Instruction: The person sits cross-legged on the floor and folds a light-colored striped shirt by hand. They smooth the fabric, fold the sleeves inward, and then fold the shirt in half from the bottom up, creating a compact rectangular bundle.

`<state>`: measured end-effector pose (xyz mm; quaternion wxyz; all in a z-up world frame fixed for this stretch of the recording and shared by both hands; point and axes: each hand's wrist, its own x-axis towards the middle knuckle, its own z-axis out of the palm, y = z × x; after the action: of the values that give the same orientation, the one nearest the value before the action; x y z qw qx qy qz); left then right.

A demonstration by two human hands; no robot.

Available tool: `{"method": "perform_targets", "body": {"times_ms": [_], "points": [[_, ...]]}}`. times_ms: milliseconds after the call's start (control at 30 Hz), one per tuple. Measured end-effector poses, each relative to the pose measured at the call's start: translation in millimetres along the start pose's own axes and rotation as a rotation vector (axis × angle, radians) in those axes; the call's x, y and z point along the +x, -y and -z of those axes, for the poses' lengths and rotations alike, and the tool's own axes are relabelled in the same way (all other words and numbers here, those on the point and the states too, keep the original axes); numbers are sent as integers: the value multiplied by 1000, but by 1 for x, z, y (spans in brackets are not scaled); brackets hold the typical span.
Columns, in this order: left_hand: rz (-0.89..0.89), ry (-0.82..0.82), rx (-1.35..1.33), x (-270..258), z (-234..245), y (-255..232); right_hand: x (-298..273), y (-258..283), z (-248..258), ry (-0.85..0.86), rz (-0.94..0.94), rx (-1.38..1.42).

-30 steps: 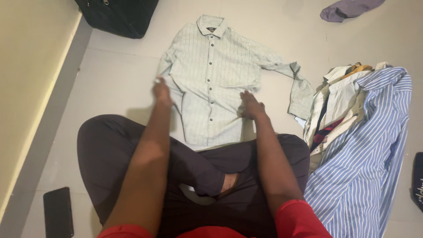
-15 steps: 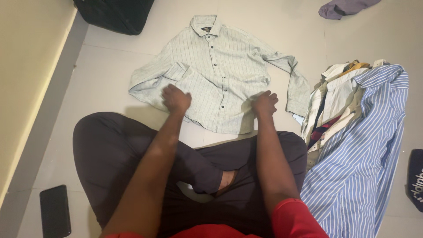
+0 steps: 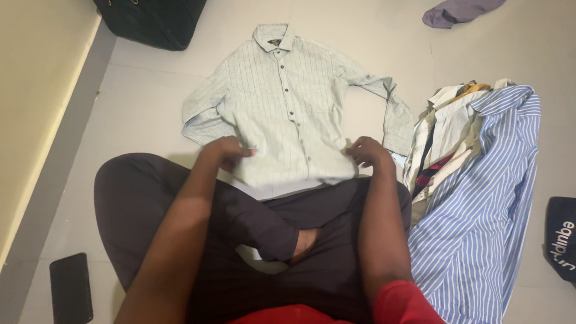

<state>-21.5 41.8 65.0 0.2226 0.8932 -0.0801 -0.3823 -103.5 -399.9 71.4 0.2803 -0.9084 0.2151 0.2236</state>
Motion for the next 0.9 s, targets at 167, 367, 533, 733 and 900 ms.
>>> {"method": "perform_targets", "body": {"times_ms": [167,367,533,733,900], "points": [[18,-588,154,-14,9,-30,-8,20,-4,-345,92,88],[-239,-706,238,41,9,-44,5,65,-53,-188,245,-240],[-156,-997,260,134,43,-16,27,92,-88,-80,240,-301],[152,-912,-126,181,119,29,41,117,-78,57,147,-341],[15,-397,-463,189,161,17,44,130,-72,42,133,-345]]}}
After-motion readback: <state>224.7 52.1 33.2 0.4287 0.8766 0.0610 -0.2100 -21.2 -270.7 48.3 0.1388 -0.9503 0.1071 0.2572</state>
